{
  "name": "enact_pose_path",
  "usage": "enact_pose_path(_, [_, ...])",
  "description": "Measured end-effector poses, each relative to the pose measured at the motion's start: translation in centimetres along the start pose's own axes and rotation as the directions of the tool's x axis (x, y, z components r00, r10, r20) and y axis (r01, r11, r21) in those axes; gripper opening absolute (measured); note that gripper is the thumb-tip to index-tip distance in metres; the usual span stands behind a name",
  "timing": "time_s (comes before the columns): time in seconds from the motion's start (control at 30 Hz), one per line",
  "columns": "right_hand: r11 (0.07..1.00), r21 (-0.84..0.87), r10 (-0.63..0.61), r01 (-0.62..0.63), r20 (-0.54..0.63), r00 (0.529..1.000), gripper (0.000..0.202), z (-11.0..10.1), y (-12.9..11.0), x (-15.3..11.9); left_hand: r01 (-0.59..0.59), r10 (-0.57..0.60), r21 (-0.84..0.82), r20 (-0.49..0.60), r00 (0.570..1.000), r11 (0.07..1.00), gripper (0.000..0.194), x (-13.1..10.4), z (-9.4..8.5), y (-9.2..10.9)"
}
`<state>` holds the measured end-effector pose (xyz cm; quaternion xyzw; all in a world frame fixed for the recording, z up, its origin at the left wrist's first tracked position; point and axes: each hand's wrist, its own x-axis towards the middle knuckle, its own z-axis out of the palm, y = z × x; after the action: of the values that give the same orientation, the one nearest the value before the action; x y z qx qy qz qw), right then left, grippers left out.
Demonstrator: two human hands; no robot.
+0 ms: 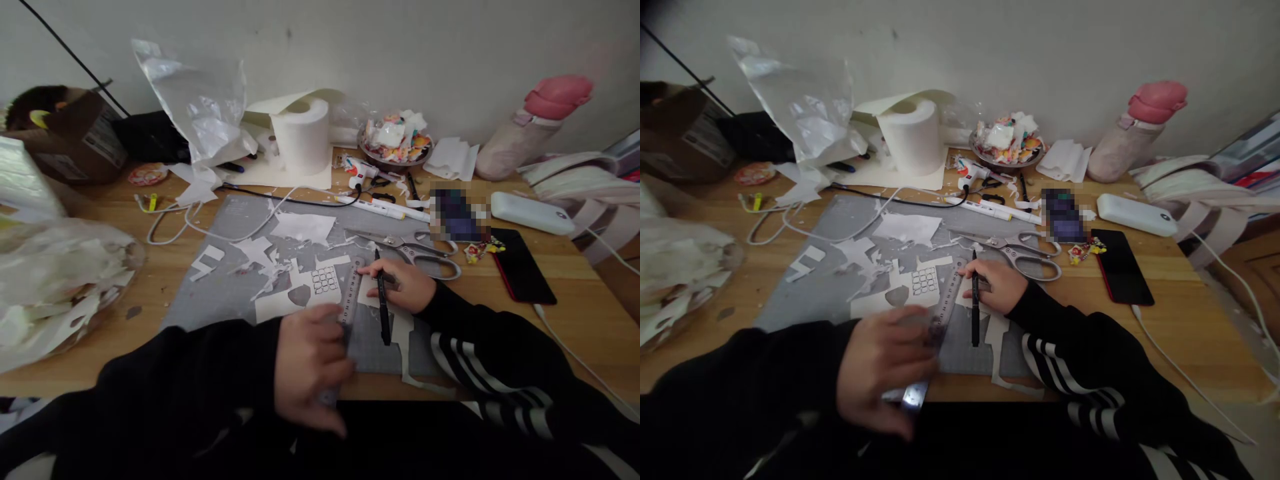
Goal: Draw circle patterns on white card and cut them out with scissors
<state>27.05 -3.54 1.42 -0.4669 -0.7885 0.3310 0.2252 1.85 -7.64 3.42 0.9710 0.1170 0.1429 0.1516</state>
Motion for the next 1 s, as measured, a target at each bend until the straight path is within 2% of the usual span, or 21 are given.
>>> enact_pose_path(0.07, [0.999,-0.021,-0.032,0.032,-0.030,0.999,0.024,0.1,0.3,-0.1,0.003,-0.003,-0.011,-0.029,1.000,1.000,0.076,0.8,0.3,-1.4])
enact_pose_path(0.13, [0.997,-0.055,-0.066,0.062,-0.073,0.995,0.030,0.4,0.7,-0.3,0.046,-0.046,0.016,0.016,0.999,0.999,0.094,0.9,1.2,-1.9])
enact_pose_path(0.27, [0.986,-0.136,-0.104,0.092,-0.090,0.990,0.036,1.1,1.4,-0.6,0.147,-0.153,0.064,0.098,0.983,0.987,0.100,0.2,3.3,-1.3])
enact_pose_path(0.33, [0.984,-0.150,-0.105,0.090,-0.092,0.990,0.038,1.3,1.5,-0.6,0.203,-0.214,0.103,0.113,0.970,0.974,0.109,0.2,3.6,-1.3])
enact_pose_path(0.4, [0.987,-0.138,-0.094,0.081,-0.089,0.992,0.040,1.4,1.4,-0.5,0.240,-0.255,0.126,0.129,0.958,0.963,0.116,0.9,3.2,-1.9])
enact_pose_path(0.47, [0.991,-0.109,-0.092,0.082,-0.086,0.992,0.041,1.4,1.3,-0.5,0.256,-0.275,0.137,0.154,0.949,0.957,0.114,2.0,2.4,-3.1])
enact_pose_path(0.6, [0.993,-0.067,-0.102,0.098,-0.065,0.993,0.044,1.1,1.2,-0.5,0.217,-0.233,0.092,0.231,0.945,0.972,0.125,4.4,1.0,-6.2])
enact_pose_path(0.67, [0.994,-0.078,-0.077,0.073,-0.046,0.996,0.044,0.9,1.2,-0.5,0.208,-0.220,0.074,0.236,0.947,0.975,0.124,5.0,0.6,-7.1])
enact_pose_path(0.77, [0.997,-0.066,-0.036,0.033,-0.045,0.998,0.043,0.7,1.3,-0.5,0.228,-0.242,0.105,0.154,0.958,0.968,0.114,4.8,0.6,-6.5])
enact_pose_path(0.87, [0.999,0.011,-0.037,0.037,-0.049,0.998,0.046,0.8,1.4,-0.5,0.334,-0.342,0.154,0.029,0.939,0.930,0.110,3.7,1.4,-4.3])
enact_pose_path(1.0, [0.998,0.052,-0.017,0.019,-0.033,0.999,0.046,1.0,1.5,-0.6,0.373,-0.382,0.195,0.012,0.924,0.907,0.096,3.0,2.0,-2.2])
